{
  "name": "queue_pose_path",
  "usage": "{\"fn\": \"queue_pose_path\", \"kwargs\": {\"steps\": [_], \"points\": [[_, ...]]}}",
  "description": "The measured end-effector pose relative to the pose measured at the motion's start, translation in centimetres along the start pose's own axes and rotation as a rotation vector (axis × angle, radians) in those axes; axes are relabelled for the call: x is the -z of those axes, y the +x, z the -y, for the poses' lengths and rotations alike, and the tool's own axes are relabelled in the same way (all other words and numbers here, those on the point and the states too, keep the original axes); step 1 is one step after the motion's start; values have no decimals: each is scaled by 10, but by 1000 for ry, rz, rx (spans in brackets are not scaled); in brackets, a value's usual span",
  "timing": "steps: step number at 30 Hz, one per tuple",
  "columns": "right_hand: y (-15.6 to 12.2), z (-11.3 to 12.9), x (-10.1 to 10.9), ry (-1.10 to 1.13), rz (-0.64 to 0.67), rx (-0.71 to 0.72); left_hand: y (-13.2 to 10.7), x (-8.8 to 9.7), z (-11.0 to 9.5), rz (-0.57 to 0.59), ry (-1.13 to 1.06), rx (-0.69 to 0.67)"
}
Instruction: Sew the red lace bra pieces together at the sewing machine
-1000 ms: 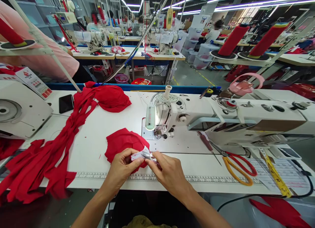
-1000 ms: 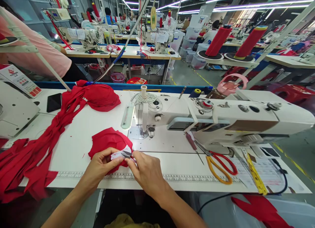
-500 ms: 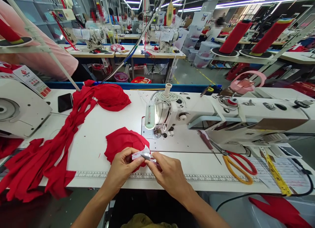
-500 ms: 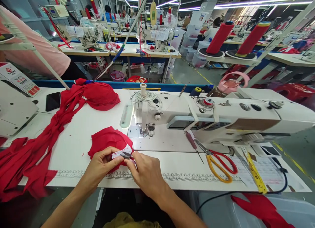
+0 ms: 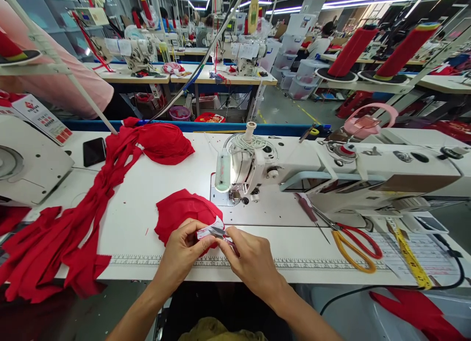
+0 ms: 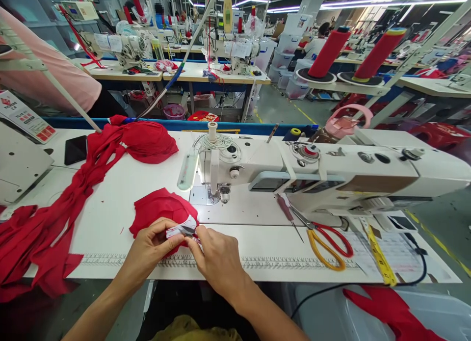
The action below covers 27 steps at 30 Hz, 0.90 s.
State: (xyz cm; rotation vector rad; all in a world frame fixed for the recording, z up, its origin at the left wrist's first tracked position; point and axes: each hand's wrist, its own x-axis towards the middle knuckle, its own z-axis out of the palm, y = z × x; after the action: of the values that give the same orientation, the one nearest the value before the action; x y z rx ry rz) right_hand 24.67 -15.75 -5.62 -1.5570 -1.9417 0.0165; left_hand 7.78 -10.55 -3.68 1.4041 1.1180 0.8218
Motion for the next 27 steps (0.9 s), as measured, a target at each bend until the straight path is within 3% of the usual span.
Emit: {"fn": "queue_pose_path", "kwargs": {"steps": [6, 22, 27], "points": [[-2, 2, -4, 7, -9, -7, -1, 0, -2, 35, -15, 53], [-3, -4, -9, -202, -110, 176, 1, 1, 6, 57, 10, 93], [-5, -7, -9, -121, -67, 112, 0, 2, 3, 100, 71, 78]]}}
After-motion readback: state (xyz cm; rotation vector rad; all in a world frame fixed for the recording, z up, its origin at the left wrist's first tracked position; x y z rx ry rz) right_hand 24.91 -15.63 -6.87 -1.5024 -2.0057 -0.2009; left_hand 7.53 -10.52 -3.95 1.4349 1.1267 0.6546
